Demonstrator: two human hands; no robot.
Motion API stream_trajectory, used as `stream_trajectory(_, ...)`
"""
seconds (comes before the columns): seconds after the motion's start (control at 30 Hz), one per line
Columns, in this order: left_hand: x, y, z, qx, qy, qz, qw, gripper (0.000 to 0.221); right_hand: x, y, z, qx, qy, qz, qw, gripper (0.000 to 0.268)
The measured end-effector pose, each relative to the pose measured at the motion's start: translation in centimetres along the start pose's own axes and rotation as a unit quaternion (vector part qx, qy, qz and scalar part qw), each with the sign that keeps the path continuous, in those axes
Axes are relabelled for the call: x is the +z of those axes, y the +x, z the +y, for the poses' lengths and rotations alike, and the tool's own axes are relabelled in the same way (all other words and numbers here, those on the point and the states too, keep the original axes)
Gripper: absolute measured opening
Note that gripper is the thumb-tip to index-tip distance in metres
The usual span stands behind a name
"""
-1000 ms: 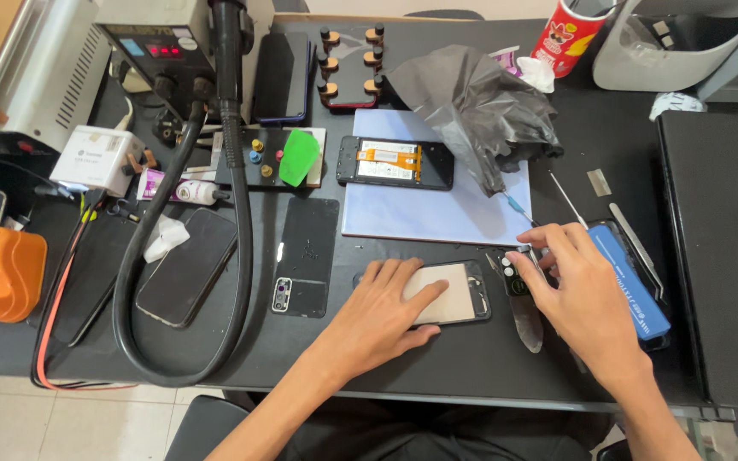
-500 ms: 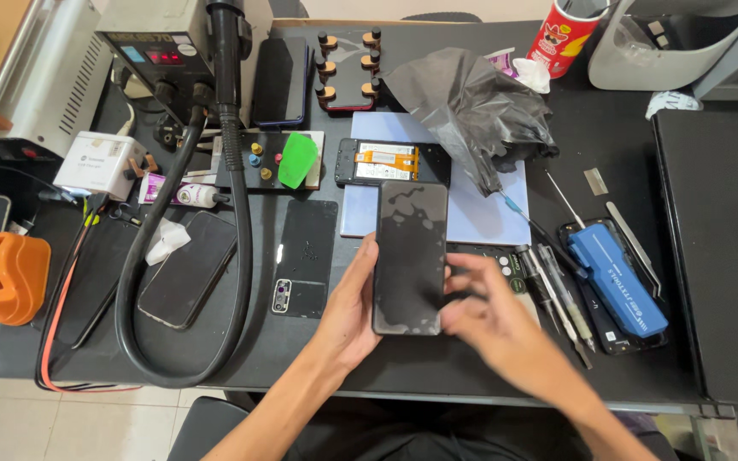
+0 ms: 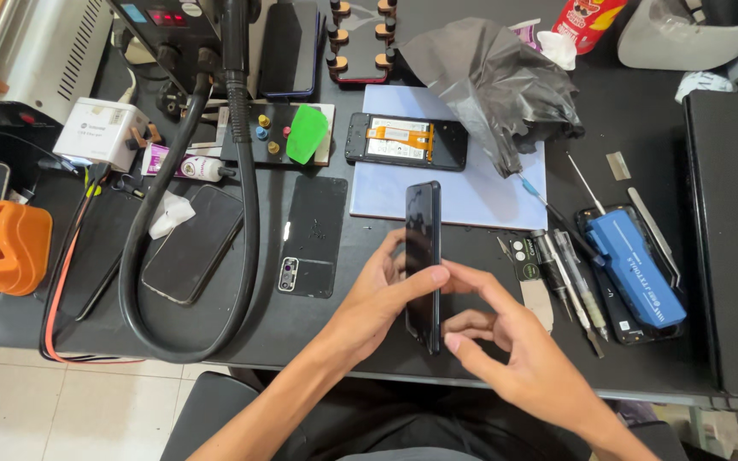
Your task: The person uses a small screwdriver to remove and replace screws on a smartphone, applies adhesive from a tube to the chassis, and fits the screen and back cover onto the device.
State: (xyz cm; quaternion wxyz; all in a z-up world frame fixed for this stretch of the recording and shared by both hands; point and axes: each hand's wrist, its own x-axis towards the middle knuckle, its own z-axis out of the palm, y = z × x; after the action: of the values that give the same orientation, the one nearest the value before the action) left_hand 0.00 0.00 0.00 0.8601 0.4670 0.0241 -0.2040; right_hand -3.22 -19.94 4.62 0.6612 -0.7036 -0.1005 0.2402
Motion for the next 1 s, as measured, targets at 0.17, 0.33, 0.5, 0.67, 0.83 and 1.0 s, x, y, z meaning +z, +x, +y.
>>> stream_trajectory(0.17,0.4,-0.1,0.4,-0.029,-0.007,0.018,0.999,0.061,-0.6,0.4,0.4,0.017,0.035,-0.015,0.999,0.071)
stream_trajectory(0.33,0.5,-0.2,0.4,0.006,0.026,0.022,0.999,0.061,-0.4,0.6,0.8,0.038,0.03,-0.003,0.999,0.074)
stream_trajectory(0.5,0.7,-0.1,0.5,0.021,0.057,0.057,0.997,0.064,-0.1,0.8,0.9,0.037,0.04,0.001,0.999,0.074)
stream_trajectory(0.67,0.9,0.0,0.2,0.068,0.07,0.067,0.993,0.064,0.2,0.9,0.7,0.062,0.041,0.005,0.997,0.072)
stream_trajectory(0.83,1.1,0.1,0.0,0.079,0.079,0.083,0.99,0.065,0.3,1.1,0.9,0.058,0.029,0.004,0.998,0.072)
stream_trajectory(1.0,1.5,0.0,-0.1,0.08,0.083,0.093,0.989,0.061,0.1,1.1,0.9,0.057,0.03,-0.002,0.998,0.071)
